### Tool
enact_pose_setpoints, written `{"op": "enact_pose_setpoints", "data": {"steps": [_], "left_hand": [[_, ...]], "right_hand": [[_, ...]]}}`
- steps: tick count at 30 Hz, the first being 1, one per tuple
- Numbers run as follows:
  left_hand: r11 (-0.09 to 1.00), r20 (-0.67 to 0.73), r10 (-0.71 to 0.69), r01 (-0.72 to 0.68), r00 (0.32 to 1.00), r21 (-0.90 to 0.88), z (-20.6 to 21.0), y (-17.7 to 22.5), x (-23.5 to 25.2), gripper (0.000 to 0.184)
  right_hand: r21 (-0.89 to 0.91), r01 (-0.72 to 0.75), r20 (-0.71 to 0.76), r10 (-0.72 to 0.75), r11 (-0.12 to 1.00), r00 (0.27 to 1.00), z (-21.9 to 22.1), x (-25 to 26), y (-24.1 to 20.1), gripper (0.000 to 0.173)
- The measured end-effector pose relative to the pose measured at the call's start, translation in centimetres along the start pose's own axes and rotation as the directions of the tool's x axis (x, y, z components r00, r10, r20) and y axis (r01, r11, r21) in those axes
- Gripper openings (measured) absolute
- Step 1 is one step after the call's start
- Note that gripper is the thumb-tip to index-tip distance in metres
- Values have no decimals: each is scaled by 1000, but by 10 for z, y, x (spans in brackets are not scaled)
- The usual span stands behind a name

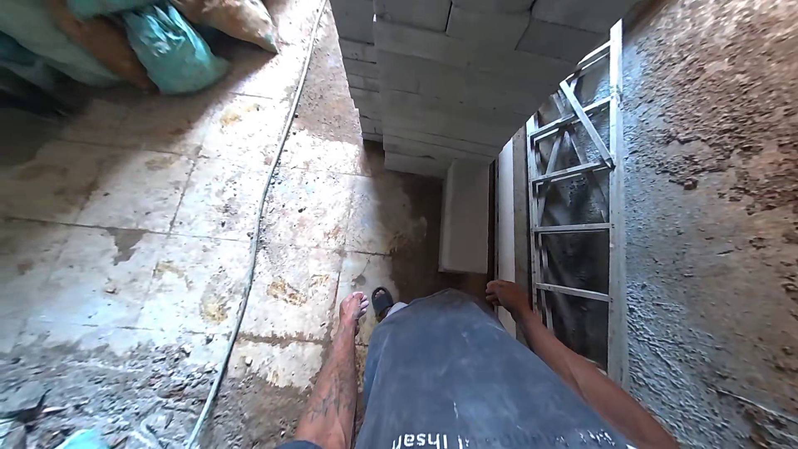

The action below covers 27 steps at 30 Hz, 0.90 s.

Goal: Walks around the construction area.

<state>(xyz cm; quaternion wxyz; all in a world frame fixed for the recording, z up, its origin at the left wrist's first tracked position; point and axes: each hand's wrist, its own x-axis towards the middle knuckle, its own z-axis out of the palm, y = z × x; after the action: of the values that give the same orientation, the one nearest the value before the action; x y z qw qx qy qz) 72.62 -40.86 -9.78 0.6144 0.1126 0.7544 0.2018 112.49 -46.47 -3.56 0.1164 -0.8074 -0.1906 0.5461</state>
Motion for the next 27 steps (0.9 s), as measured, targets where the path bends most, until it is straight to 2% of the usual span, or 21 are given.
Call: {"op": "enact_pose_setpoints", "data": {"steps": [12,27], "left_hand": [[996,0,40,-40,999,85,-25,18,-2,36],[995,-7,37,-37,999,91,-47,3,-5,33]], "right_hand": [[31,17,30,-18,999,999,18,-13,3,38],[73,-7,10,6,997,1000,31,-19,17,37]]}}
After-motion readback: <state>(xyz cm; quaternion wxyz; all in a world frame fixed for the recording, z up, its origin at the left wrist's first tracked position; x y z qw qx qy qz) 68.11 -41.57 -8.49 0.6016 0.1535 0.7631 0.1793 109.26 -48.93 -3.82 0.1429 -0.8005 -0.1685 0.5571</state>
